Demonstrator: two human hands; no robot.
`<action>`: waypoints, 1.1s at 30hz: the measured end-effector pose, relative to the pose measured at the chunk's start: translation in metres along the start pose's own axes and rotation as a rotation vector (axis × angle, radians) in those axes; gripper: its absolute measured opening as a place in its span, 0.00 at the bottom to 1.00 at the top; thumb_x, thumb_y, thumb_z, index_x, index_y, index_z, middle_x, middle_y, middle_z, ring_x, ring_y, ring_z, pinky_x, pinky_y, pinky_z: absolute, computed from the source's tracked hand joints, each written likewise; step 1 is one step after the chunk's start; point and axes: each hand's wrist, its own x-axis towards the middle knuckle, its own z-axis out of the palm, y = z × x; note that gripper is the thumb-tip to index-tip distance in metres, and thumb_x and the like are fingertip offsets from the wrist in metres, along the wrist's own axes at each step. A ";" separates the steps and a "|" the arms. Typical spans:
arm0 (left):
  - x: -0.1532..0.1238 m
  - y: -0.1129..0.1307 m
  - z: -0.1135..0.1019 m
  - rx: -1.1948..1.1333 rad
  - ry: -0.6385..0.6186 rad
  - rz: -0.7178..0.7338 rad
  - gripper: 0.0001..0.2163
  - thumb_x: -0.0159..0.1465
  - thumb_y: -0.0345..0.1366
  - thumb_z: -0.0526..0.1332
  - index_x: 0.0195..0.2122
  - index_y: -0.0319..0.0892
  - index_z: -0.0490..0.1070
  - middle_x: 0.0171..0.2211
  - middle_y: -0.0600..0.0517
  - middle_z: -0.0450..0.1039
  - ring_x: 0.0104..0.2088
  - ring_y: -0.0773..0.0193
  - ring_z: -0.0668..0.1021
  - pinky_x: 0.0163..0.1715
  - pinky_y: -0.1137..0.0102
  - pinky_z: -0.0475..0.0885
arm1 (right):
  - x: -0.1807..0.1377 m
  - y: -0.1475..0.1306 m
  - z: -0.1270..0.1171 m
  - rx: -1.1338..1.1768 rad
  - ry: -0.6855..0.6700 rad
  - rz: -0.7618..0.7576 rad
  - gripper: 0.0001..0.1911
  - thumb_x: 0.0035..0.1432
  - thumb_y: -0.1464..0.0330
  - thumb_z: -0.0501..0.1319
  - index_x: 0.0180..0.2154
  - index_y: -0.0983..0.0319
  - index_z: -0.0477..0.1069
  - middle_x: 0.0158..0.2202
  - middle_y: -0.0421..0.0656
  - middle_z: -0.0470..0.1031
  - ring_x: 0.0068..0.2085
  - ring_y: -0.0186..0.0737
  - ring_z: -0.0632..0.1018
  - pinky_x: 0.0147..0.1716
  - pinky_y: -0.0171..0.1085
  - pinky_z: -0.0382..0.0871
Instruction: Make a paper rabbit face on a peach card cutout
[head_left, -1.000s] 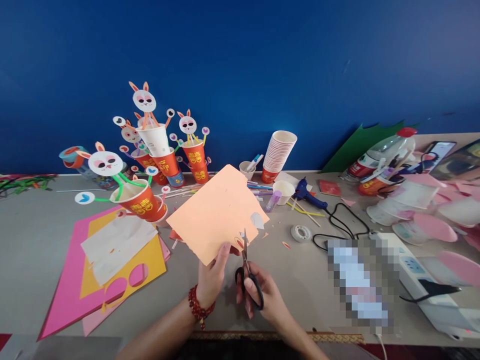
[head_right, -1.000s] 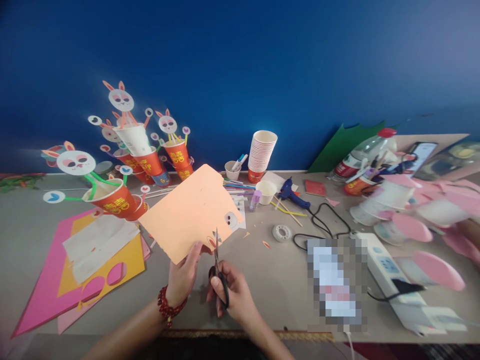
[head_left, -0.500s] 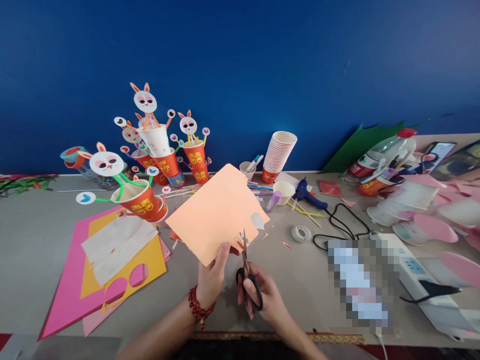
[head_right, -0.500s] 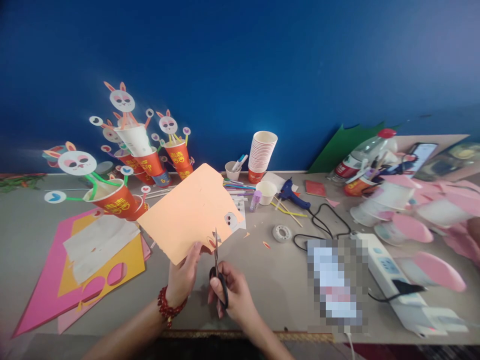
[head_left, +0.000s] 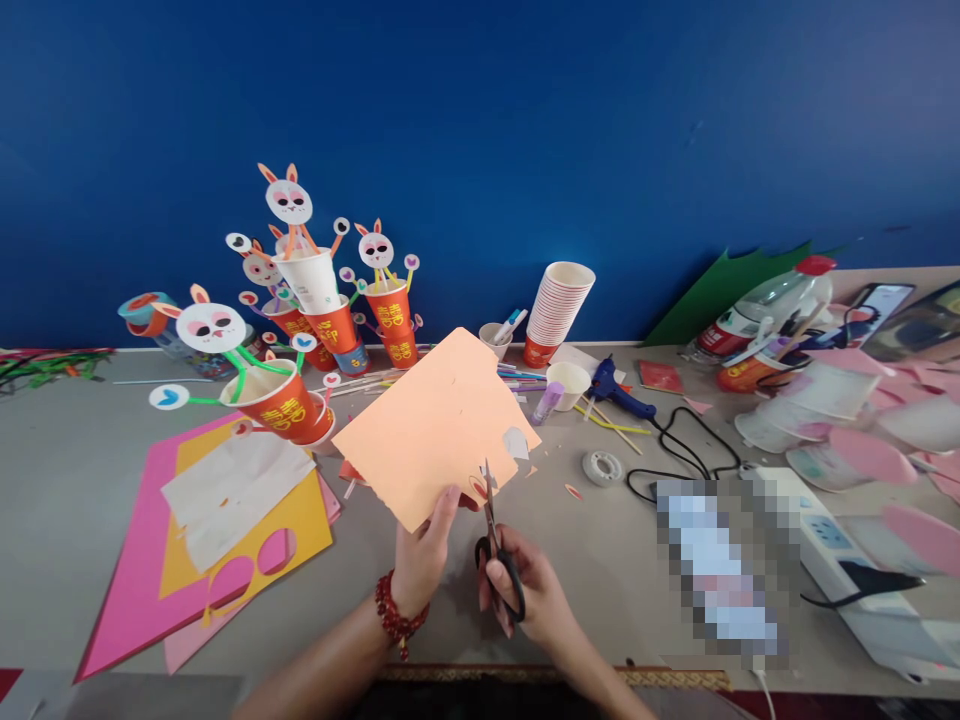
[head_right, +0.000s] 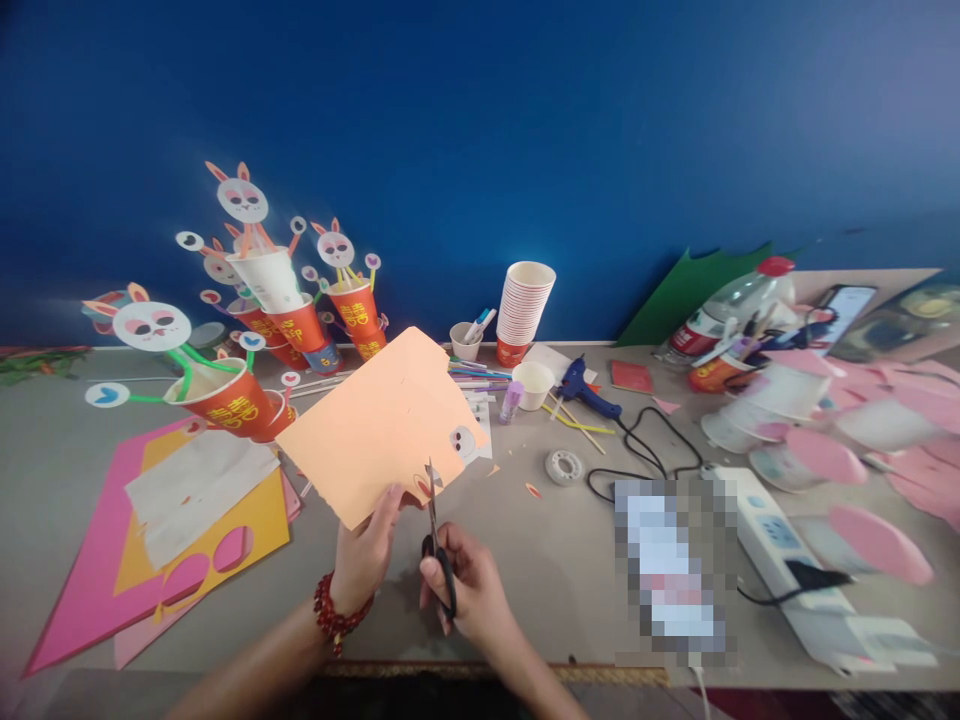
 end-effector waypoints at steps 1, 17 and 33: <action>0.000 0.000 0.000 0.002 -0.005 0.000 0.15 0.66 0.44 0.56 0.30 0.45 0.79 0.37 0.50 0.81 0.41 0.59 0.81 0.49 0.68 0.76 | 0.000 -0.001 0.000 -0.004 0.000 0.001 0.27 0.52 0.44 0.62 0.29 0.60 0.58 0.17 0.36 0.71 0.10 0.23 0.60 0.08 0.25 0.53; 0.000 -0.003 0.001 -0.007 -0.025 -0.024 0.15 0.65 0.44 0.56 0.28 0.43 0.78 0.34 0.49 0.81 0.36 0.60 0.81 0.43 0.70 0.78 | -0.005 -0.004 -0.009 -0.049 -0.006 0.036 0.27 0.51 0.44 0.63 0.28 0.60 0.58 0.16 0.35 0.70 0.10 0.23 0.58 0.08 0.26 0.51; 0.006 0.004 -0.003 -0.100 -0.094 0.002 0.13 0.66 0.41 0.57 0.32 0.42 0.78 0.35 0.49 0.81 0.38 0.59 0.81 0.46 0.67 0.76 | -0.008 -0.011 -0.014 -0.148 -0.019 0.023 0.27 0.52 0.43 0.61 0.27 0.59 0.58 0.16 0.35 0.69 0.12 0.25 0.59 0.11 0.28 0.48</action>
